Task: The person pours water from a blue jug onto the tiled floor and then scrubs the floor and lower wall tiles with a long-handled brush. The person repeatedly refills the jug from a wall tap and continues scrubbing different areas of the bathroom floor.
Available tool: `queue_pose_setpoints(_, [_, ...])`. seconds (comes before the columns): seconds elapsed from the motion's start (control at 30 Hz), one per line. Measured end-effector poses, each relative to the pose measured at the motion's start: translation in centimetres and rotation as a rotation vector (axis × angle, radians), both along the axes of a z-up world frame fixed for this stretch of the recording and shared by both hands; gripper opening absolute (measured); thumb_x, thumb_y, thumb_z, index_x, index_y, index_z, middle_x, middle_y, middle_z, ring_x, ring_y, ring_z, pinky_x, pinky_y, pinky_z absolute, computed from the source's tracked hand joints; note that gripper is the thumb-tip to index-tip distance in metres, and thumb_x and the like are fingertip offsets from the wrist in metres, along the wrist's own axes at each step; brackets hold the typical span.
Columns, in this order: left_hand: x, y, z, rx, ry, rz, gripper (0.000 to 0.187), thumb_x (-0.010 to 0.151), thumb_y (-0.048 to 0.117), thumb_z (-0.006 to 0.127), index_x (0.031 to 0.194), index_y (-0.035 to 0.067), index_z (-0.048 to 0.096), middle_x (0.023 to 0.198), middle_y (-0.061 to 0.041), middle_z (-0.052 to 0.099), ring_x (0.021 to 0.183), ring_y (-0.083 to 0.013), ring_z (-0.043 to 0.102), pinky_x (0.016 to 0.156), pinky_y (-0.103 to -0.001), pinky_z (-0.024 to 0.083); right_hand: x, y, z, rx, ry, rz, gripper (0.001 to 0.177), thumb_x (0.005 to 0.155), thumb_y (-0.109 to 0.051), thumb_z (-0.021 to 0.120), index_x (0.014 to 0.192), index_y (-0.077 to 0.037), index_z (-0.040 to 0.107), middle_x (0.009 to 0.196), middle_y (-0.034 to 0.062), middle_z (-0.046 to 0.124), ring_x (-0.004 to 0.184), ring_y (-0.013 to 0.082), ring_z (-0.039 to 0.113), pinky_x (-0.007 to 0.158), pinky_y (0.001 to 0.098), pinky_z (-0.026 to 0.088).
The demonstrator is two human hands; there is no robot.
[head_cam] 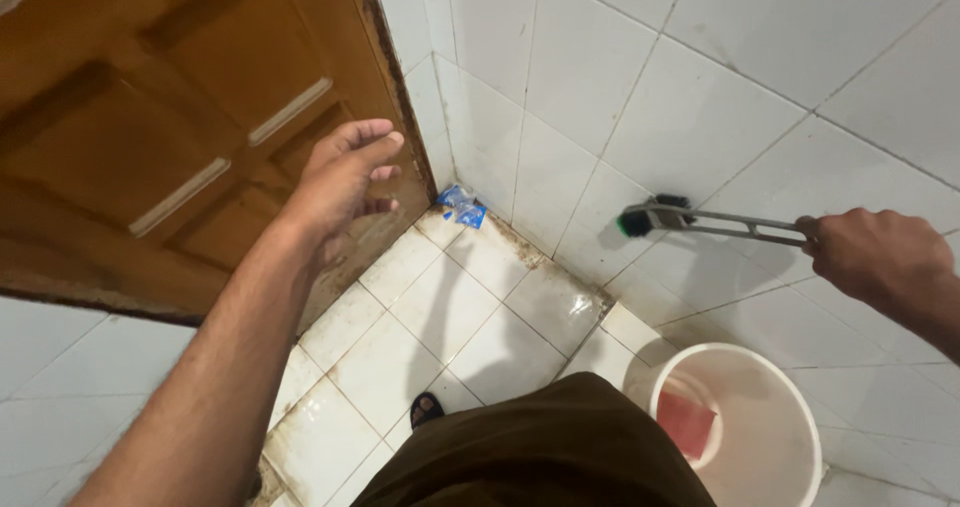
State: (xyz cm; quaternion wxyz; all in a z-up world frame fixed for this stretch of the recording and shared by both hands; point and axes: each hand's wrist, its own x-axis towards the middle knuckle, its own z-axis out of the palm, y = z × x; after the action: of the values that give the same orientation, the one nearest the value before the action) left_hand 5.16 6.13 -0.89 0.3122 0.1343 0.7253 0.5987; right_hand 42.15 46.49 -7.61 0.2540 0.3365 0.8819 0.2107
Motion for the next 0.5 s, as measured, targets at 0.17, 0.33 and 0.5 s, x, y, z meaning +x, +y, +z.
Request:
queue_pose_setpoints(0.17, [0.4,0.0,-0.8,-0.047,0.015,0.030,0.046,0.096,0.032,0.063,0.137,0.012,0.055,0.112,-0.005,0.060,0.097,-0.0125,0.059,0.078,-0.034,0.057,2.9,3.2,-3.1,-0.024,-0.072,-0.066,0.041,0.104,-0.033,0.054,0.145,-0.030,0.059,0.086,0.0021,0.080,0.067,0.0181,0.078,0.060,0.0361,0.065])
queue_pose_setpoints(0.33, [0.7,-0.4,-2.2,-0.051,-0.008,0.085,0.044,0.095,0.031,0.064,0.134,0.011,0.057,0.102,0.001,0.060,0.094,-0.0115,0.060,0.078,-0.034,0.055,3.9,4.1,-2.9,-0.008,0.085,0.024,0.043,0.104,-0.030,0.055,0.146,-0.027,0.060,0.084,0.0017,0.078,0.063,0.0161,0.074,0.060,0.0323,0.061])
queue_pose_setpoints(0.5, [0.9,0.1,-4.6,-0.067,-0.090,0.106,0.042,0.093,0.032,0.066,0.131,0.015,0.059,0.100,-0.003,0.058,0.097,-0.0126,0.061,0.078,-0.033,0.055,-1.6,-0.4,0.4,-0.056,0.086,-0.045,0.047,0.103,-0.026,0.057,0.150,-0.033,0.056,0.094,0.0084,0.079,0.071,0.0237,0.076,0.062,0.0381,0.062])
